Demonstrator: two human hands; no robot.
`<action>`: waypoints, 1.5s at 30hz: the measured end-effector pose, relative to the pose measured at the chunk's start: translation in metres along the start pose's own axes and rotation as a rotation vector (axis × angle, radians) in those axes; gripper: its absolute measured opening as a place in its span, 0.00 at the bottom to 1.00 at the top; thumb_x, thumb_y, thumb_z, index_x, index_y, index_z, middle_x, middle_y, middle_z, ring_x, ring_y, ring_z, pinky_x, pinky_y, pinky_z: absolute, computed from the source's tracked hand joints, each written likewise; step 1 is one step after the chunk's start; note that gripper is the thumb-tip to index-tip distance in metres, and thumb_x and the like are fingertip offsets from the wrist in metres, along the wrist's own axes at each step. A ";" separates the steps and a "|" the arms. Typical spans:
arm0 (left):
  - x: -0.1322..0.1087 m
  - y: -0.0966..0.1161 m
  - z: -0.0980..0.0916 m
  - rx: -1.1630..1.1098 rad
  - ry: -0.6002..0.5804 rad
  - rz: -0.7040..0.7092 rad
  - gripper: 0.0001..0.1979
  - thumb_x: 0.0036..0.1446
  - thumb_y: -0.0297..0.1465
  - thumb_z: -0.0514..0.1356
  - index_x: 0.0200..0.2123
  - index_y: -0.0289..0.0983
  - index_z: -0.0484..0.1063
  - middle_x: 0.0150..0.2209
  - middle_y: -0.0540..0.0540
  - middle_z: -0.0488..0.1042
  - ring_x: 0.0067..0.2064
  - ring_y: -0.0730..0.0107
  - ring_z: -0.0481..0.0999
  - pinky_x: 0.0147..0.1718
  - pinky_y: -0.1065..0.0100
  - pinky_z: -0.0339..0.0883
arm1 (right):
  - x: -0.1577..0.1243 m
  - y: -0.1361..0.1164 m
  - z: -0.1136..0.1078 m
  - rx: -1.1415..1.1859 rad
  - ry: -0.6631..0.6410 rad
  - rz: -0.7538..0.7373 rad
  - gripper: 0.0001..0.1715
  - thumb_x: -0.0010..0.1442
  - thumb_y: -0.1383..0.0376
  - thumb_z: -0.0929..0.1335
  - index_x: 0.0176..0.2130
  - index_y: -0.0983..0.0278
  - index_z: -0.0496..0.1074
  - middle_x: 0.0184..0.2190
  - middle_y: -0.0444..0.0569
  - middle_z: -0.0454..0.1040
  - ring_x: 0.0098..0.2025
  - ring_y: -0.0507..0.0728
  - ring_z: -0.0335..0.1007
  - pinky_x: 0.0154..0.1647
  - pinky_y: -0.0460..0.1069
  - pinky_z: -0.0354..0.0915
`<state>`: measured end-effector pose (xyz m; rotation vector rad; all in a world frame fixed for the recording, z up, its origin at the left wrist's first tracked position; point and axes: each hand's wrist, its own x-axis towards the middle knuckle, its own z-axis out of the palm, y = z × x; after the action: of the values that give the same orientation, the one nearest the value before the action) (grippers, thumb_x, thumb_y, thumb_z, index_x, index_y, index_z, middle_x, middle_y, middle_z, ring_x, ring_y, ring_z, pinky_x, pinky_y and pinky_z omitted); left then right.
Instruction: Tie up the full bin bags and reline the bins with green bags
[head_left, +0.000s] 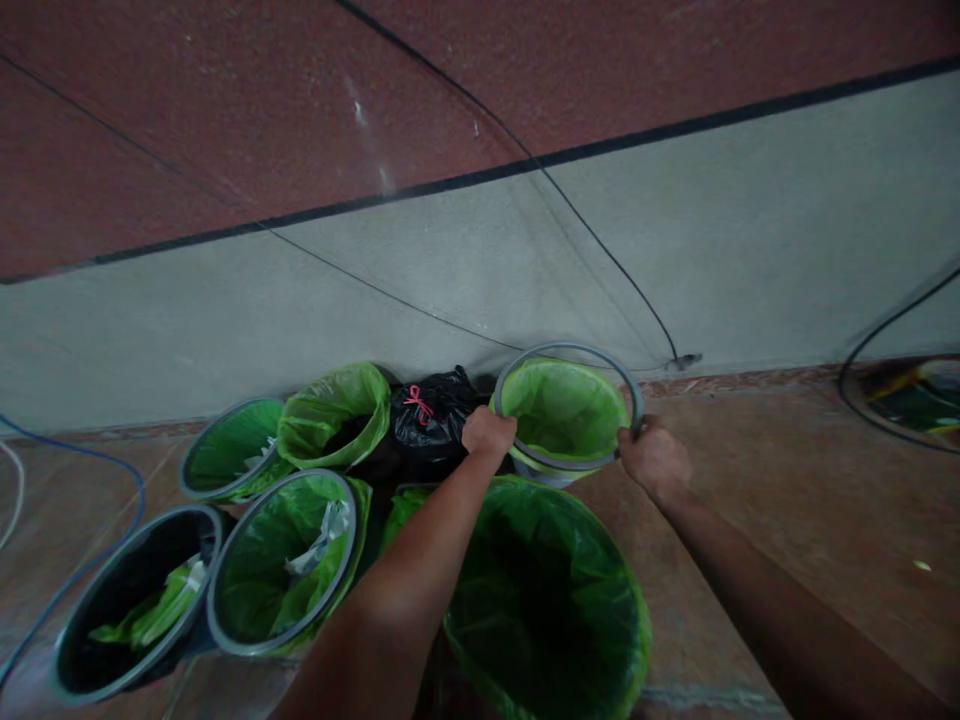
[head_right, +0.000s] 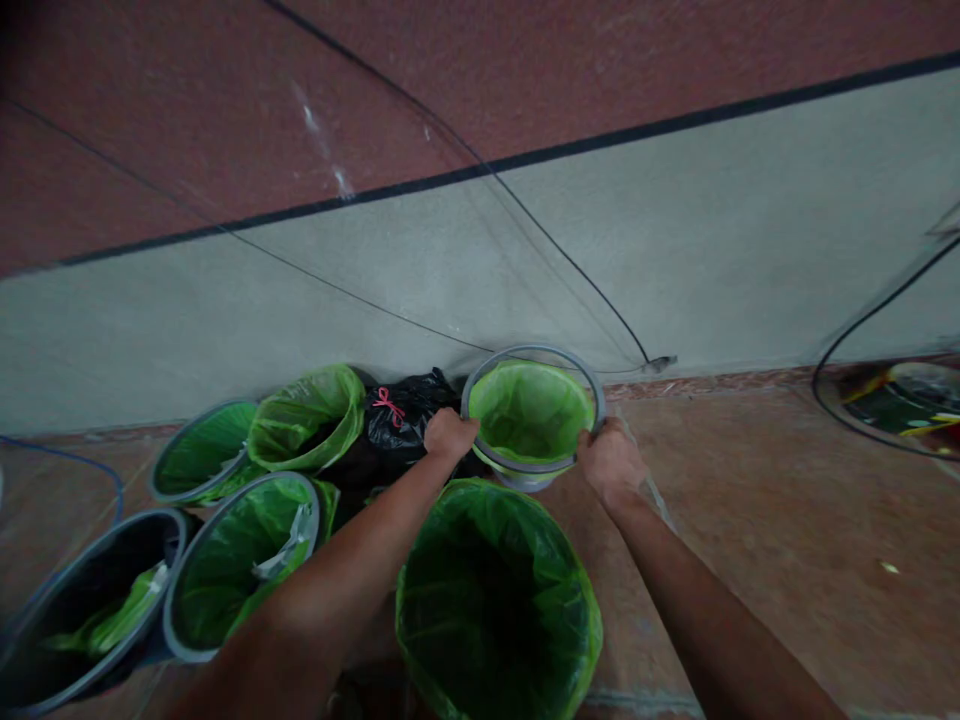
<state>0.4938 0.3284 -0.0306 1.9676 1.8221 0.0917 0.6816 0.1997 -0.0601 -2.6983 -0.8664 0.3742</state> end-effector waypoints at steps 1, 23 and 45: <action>-0.008 -0.005 -0.005 -0.034 0.016 -0.019 0.18 0.57 0.38 0.60 0.46 0.32 0.77 0.46 0.32 0.80 0.51 0.50 0.79 0.44 0.62 0.72 | -0.008 0.002 -0.003 0.002 0.001 -0.019 0.28 0.64 0.55 0.61 0.54 0.69 0.69 0.42 0.65 0.79 0.46 0.69 0.78 0.38 0.55 0.69; -0.155 -0.126 -0.019 -0.086 -0.016 -0.132 0.16 0.66 0.32 0.54 0.53 0.34 0.73 0.48 0.38 0.80 0.50 0.61 0.79 0.46 0.69 0.67 | -0.163 0.053 -0.002 -0.196 -0.319 -0.286 0.26 0.69 0.60 0.57 0.58 0.69 0.69 0.39 0.61 0.81 0.44 0.62 0.79 0.40 0.50 0.66; -0.160 -0.144 -0.011 0.089 -0.068 -0.134 0.18 0.66 0.36 0.54 0.53 0.37 0.76 0.47 0.37 0.81 0.52 0.58 0.79 0.48 0.66 0.68 | -0.172 0.059 -0.004 -0.237 -0.362 -0.269 0.25 0.69 0.58 0.57 0.56 0.66 0.71 0.41 0.61 0.81 0.46 0.62 0.78 0.42 0.51 0.67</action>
<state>0.3361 0.1811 -0.0335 1.8766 1.9385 -0.0985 0.5788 0.0501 -0.0491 -2.7113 -1.4390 0.7542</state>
